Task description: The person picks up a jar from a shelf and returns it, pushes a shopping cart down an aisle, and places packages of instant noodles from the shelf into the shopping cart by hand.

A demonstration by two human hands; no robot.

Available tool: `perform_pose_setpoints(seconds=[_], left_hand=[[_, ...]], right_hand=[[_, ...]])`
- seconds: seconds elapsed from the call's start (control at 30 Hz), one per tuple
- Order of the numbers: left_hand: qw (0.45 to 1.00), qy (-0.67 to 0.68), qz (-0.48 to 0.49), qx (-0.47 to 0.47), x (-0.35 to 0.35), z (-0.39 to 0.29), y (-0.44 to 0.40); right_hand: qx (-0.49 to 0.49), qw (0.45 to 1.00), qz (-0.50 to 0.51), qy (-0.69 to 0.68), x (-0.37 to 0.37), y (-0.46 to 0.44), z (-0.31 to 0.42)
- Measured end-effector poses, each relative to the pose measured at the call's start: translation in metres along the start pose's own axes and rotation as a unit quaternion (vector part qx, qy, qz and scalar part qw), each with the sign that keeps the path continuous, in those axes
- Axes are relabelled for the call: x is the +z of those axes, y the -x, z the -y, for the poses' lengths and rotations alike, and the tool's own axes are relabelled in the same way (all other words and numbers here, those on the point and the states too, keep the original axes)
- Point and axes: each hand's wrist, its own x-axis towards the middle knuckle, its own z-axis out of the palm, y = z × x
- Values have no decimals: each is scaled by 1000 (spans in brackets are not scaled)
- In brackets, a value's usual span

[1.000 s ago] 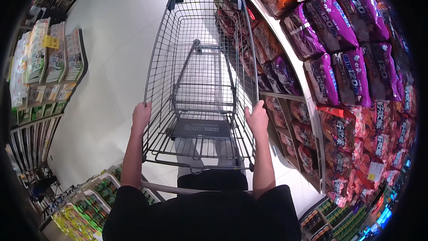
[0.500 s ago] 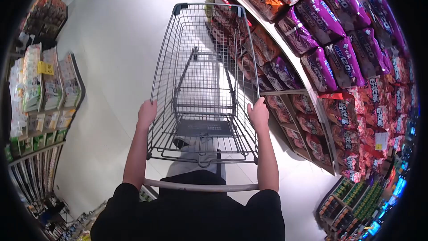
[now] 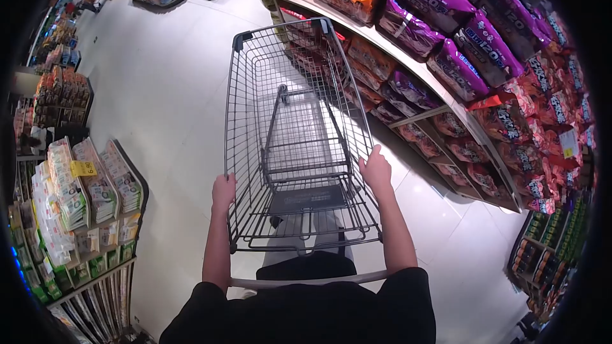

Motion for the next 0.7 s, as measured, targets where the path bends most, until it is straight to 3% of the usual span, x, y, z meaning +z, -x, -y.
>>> perform_pose_setpoints(seconds=[0.53,0.7], left_hand=[[988,-27,21,148,-62,39,-88],[983,-66,35,170,-87,36,-119]], right_hand=[[83,995,-48,-19,51,68,74],[152,987,-48,-37,67,78,100]])
